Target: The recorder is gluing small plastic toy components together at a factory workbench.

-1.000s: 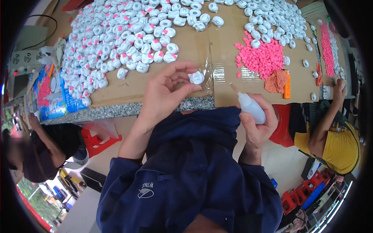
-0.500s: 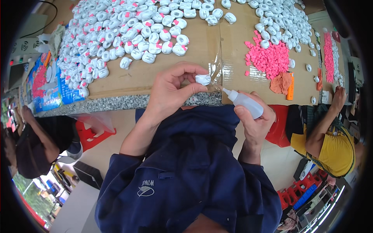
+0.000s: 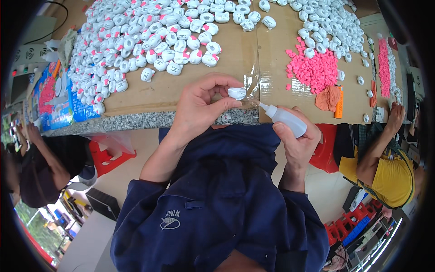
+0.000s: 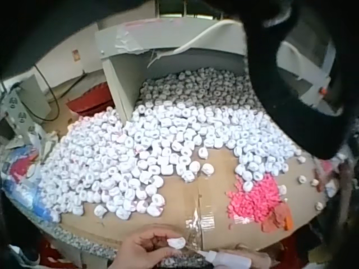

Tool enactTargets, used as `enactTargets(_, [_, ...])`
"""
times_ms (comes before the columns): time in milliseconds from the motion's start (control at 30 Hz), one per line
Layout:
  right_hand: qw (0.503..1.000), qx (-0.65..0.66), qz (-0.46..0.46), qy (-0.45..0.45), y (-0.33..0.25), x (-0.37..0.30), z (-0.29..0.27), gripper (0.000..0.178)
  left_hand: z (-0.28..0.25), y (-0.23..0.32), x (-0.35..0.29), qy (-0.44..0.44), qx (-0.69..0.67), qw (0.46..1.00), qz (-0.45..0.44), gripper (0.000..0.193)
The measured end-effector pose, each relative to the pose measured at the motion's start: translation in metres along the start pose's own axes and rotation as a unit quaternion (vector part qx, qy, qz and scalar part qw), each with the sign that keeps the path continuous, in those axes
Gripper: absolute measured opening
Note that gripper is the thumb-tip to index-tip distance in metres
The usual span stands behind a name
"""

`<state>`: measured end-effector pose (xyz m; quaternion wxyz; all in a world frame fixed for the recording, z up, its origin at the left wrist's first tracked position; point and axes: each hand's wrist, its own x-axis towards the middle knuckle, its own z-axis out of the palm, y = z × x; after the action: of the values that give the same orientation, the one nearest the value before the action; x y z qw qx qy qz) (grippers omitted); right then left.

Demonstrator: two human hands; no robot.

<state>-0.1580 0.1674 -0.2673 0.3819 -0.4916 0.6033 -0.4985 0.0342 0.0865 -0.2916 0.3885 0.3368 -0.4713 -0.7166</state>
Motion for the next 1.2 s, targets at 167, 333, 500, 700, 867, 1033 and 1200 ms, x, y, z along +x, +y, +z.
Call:
enactTargets(167, [1.000,0.003,0.011,0.008,0.000,0.000,-0.001,0.033,-0.002,-0.002,0.000,0.006,0.006,1.000,0.003,0.030])
enactTargets(333, [1.000,-0.005,-0.002,-0.011,-0.001,0.001,0.000,0.032,-0.002,-0.002,0.000,0.008,0.007,1.000,0.007,0.030])
enactTargets(500, [1.000,0.010,0.001,-0.012,-0.002,0.001,-0.001,0.027,-0.002,-0.002,0.000,0.010,0.008,1.000,0.004,0.031])
enactTargets(700, [1.000,-0.001,0.004,0.002,0.000,0.001,-0.002,0.029,0.000,0.000,-0.001,0.014,0.006,1.000,0.000,0.031])
enactTargets(867, [1.000,0.004,0.002,0.007,0.000,0.002,-0.004,0.028,0.000,0.002,0.000,0.004,0.024,1.000,-0.007,0.032])
enactTargets(1033, [0.996,0.072,0.018,0.045,0.003,0.001,-0.010,0.033,0.002,0.006,-0.003,-0.003,0.016,0.999,-0.036,0.032])
enactTargets(1200, [0.993,0.086,0.000,0.078,0.010,0.009,-0.003,0.037,0.010,0.004,-0.011,0.025,-0.019,0.999,-0.025,0.033])
